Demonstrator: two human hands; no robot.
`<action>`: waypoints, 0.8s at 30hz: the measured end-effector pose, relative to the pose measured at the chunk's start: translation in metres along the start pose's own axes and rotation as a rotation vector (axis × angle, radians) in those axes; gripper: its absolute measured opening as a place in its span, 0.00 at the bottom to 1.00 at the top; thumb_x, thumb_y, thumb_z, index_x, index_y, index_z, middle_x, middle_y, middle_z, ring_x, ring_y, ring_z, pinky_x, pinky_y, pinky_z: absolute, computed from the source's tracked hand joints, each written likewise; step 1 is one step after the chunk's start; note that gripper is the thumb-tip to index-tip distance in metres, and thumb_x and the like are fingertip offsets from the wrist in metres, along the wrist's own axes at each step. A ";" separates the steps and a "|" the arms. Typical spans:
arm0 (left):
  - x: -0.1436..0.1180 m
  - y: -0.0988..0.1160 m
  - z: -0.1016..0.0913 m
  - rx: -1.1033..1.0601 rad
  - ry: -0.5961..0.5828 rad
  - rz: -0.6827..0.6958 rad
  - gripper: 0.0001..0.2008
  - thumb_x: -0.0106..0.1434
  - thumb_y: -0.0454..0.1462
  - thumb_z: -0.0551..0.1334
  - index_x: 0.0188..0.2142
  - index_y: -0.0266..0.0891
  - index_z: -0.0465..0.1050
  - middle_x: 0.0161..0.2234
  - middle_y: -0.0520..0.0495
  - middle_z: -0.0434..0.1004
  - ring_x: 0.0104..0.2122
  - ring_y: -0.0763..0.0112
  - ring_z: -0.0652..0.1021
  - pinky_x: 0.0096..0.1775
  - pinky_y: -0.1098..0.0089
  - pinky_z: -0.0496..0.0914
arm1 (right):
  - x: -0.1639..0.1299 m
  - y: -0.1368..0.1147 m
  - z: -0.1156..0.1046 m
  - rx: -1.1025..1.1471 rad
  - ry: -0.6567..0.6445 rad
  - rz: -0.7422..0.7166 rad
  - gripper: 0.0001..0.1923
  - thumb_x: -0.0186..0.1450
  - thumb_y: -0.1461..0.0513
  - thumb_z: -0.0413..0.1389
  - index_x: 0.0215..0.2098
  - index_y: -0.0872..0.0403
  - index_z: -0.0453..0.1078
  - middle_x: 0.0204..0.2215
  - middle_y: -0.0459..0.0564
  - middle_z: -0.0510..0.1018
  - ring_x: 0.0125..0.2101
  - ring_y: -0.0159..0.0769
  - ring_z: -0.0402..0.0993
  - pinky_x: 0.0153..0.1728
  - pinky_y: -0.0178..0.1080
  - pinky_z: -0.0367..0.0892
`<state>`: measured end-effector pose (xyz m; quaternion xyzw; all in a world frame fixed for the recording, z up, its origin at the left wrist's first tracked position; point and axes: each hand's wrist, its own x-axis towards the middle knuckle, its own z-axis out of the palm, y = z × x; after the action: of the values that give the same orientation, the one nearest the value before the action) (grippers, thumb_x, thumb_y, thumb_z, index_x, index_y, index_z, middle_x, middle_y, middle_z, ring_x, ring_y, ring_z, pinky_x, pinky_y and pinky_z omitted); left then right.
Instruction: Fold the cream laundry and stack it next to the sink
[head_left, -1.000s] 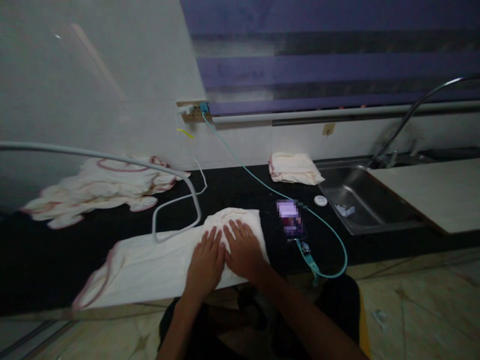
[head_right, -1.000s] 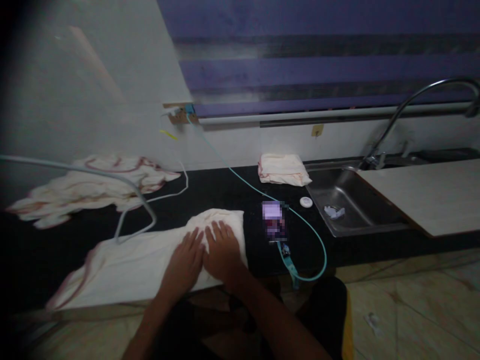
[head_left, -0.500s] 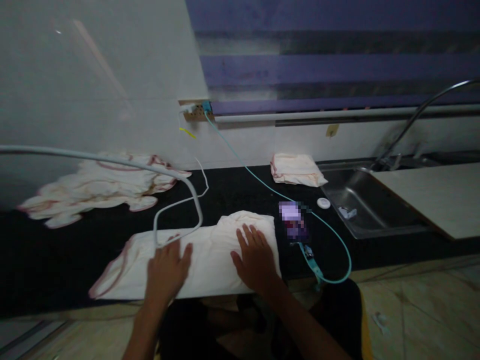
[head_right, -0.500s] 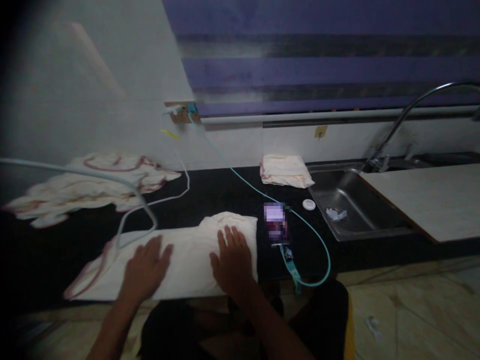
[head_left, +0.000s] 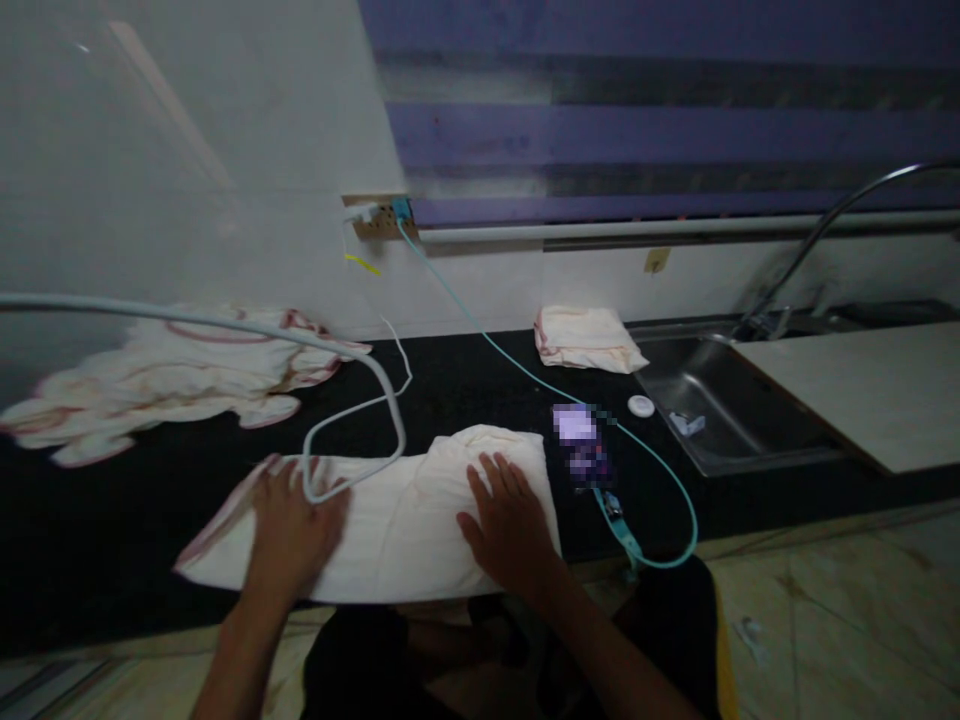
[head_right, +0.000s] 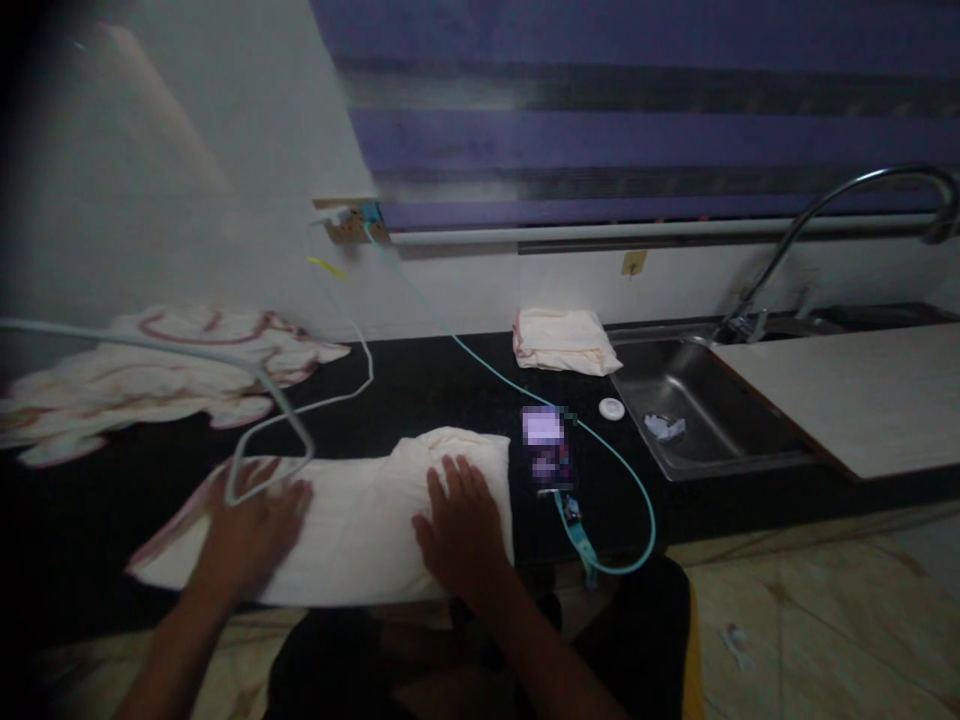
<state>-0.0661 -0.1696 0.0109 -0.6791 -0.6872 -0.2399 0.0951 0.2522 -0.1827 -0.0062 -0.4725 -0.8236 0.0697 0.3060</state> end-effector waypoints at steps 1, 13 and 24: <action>-0.006 0.022 -0.002 -0.021 0.040 0.030 0.23 0.70 0.46 0.54 0.51 0.29 0.74 0.58 0.27 0.73 0.68 0.41 0.63 0.69 0.40 0.53 | -0.001 -0.001 -0.005 0.052 0.029 0.005 0.26 0.75 0.56 0.50 0.68 0.59 0.65 0.70 0.61 0.64 0.73 0.50 0.50 0.71 0.55 0.57; -0.094 0.205 0.025 -0.262 -0.436 0.422 0.52 0.60 0.35 0.65 0.78 0.47 0.38 0.76 0.43 0.44 0.75 0.39 0.47 0.68 0.39 0.60 | -0.114 0.006 -0.068 0.367 0.247 0.398 0.18 0.77 0.55 0.46 0.60 0.43 0.71 0.64 0.54 0.73 0.63 0.47 0.71 0.59 0.52 0.74; -0.078 0.186 0.022 -0.668 -0.405 0.149 0.39 0.56 0.28 0.54 0.68 0.45 0.69 0.69 0.47 0.66 0.70 0.55 0.64 0.69 0.48 0.62 | -0.130 0.021 -0.051 0.564 0.185 0.507 0.17 0.78 0.52 0.45 0.51 0.45 0.75 0.53 0.54 0.81 0.54 0.43 0.78 0.55 0.45 0.76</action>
<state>0.1248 -0.2354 -0.0068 -0.7543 -0.5248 -0.3041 -0.2513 0.3440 -0.2869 -0.0304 -0.5626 -0.5983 0.3237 0.4698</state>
